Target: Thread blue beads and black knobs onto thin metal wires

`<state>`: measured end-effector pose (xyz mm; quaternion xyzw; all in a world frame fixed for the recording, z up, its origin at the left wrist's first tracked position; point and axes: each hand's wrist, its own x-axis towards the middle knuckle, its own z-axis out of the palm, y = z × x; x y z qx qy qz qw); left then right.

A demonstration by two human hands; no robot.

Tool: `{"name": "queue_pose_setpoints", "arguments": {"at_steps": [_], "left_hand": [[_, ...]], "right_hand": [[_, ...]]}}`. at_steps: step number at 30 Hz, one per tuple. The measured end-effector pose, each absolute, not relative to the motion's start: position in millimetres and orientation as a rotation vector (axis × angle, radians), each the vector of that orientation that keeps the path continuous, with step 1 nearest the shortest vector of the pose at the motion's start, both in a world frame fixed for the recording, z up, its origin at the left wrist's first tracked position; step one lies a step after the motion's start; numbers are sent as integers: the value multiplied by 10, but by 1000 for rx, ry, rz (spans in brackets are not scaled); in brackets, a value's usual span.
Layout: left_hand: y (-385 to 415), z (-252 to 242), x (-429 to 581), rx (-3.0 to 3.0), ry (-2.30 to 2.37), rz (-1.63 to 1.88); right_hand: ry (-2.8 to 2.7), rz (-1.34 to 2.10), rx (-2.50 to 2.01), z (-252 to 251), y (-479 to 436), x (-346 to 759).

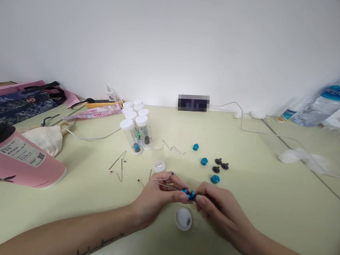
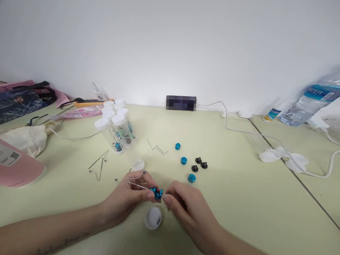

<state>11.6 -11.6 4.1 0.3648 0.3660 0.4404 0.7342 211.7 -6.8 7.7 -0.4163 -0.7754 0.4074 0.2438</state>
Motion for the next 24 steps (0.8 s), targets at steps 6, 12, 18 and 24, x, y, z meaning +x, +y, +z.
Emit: {"name": "queue_pose_setpoints", "arguments": {"at_steps": [6, 12, 18, 24], "left_hand": [[-115, 50, 117, 821, 820, 974], [-115, 65, 116, 828, 806, 1009], [-116, 54, 111, 834, 799, 1006], [-118, 47, 113, 809, 799, 978]], "right_hand": [[-2021, 1233, -1077, 93, -62, 2112], [-1913, 1299, -1097, 90, -102, 2087], [-1927, 1199, -1129, 81, -111, 2096], [-1982, 1197, -1131, 102, -83, 2078]]}}
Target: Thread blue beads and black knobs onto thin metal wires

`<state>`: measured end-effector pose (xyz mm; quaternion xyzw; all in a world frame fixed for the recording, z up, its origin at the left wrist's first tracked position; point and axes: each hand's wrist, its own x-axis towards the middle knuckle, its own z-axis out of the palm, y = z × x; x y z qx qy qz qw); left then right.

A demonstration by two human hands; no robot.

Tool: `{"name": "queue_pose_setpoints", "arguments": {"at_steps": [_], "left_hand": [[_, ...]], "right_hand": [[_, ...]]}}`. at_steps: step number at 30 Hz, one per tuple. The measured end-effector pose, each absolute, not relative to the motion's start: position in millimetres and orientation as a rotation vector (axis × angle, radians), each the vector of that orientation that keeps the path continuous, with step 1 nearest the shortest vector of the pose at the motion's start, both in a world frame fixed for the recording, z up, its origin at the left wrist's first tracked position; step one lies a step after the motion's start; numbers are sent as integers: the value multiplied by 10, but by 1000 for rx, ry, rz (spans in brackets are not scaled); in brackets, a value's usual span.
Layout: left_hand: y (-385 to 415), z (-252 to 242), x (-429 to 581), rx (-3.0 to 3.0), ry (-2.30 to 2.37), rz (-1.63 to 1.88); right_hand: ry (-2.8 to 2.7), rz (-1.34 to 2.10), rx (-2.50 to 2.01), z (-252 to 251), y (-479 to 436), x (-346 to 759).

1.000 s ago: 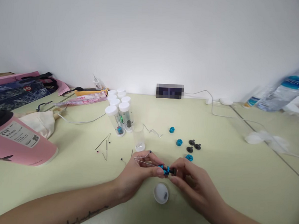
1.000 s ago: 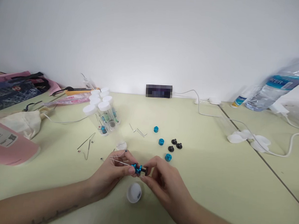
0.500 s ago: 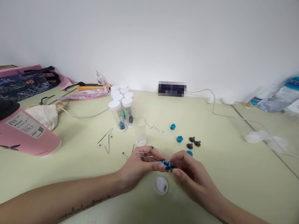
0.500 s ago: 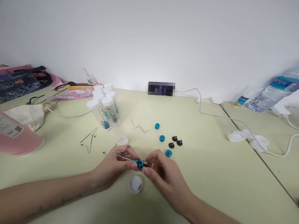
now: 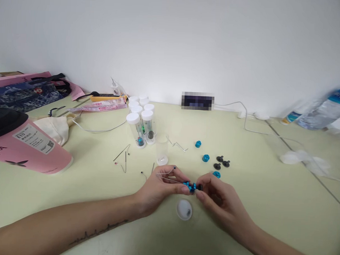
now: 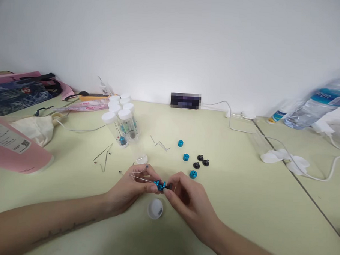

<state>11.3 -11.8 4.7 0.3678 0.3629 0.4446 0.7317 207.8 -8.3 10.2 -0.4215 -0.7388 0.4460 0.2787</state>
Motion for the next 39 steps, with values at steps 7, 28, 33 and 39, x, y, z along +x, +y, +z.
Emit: {"name": "queue_pose_setpoints", "arguments": {"at_steps": [7, 28, 33, 39], "left_hand": [[-122, 57, 100, 842, 768, 954], [-103, 37, 100, 816, 773, 991], [-105, 33, 98, 815, 762, 989], [-115, 19, 94, 839, 759, 972]], "right_hand": [[-2083, 1191, -1104, 123, -79, 2086], [-1909, 1298, -1084, 5, -83, 2083], [-1949, 1267, -1102, 28, -62, 2092], [-2033, 1294, -1050, 57, -54, 2113]]}}
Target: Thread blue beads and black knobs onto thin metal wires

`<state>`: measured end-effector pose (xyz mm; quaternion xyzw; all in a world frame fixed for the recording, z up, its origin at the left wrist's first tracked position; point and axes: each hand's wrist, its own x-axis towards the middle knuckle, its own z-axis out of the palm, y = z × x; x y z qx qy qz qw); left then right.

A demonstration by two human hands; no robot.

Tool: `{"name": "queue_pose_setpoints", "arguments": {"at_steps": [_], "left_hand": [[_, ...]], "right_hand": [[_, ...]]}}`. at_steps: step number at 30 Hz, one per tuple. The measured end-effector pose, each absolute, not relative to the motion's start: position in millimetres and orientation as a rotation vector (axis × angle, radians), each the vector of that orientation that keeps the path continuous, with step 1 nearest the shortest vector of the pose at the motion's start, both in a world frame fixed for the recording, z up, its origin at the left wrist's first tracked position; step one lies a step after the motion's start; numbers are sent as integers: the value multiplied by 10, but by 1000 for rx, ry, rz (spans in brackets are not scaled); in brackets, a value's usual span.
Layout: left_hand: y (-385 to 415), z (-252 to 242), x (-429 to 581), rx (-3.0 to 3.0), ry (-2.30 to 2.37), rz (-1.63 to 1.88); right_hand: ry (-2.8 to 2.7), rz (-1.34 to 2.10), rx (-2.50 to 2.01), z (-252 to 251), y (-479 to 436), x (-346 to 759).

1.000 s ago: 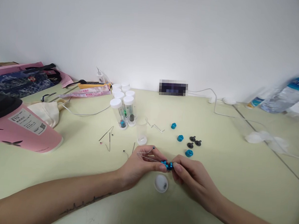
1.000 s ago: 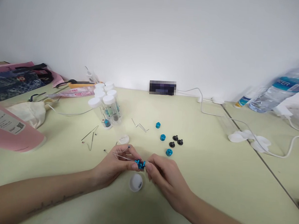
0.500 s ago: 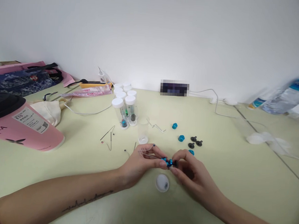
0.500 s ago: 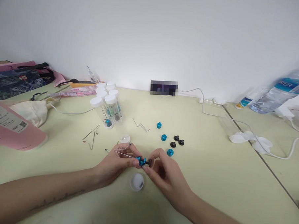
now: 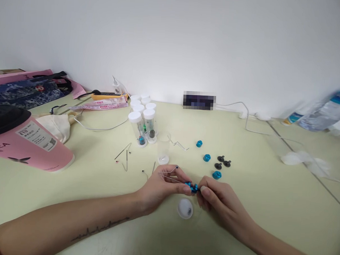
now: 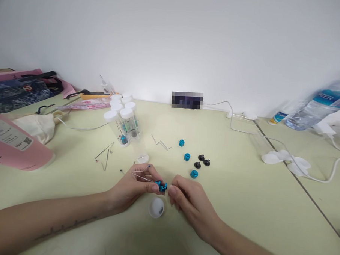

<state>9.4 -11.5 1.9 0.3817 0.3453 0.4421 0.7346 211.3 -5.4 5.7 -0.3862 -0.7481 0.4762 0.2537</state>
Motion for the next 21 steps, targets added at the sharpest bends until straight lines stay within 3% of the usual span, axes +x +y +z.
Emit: {"name": "queue_pose_setpoints", "arguments": {"at_steps": [21], "left_hand": [[-108, 46, 101, 808, 781, 1002]], "right_hand": [[-1981, 1205, -1145, 13, -79, 2100]]}}
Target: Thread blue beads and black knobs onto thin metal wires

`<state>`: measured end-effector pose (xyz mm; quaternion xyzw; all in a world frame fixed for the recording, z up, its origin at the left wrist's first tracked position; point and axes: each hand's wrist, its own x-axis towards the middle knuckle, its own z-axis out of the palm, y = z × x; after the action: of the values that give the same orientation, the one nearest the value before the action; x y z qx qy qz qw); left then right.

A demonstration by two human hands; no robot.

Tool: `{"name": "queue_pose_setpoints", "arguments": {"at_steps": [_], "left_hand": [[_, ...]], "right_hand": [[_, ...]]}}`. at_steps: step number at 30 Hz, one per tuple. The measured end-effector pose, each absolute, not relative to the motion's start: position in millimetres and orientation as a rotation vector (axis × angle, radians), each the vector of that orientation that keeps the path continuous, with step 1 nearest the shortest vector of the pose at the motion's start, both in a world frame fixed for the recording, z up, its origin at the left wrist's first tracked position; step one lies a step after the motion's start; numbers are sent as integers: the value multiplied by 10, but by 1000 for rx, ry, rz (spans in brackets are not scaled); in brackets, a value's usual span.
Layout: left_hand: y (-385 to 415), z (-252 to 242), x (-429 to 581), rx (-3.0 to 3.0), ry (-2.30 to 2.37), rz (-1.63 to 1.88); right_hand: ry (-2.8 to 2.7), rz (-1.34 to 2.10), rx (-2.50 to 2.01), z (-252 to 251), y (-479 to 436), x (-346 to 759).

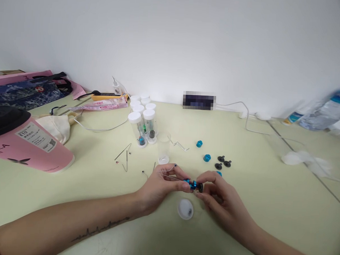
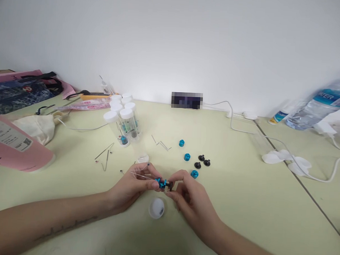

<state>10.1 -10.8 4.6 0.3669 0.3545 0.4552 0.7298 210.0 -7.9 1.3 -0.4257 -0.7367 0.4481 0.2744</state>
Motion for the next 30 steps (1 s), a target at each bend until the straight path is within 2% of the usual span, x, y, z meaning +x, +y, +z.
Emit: {"name": "queue_pose_setpoints", "arguments": {"at_steps": [30], "left_hand": [[-108, 48, 93, 822, 772, 966]], "right_hand": [[-2030, 1225, -1118, 80, -48, 2098]]}}
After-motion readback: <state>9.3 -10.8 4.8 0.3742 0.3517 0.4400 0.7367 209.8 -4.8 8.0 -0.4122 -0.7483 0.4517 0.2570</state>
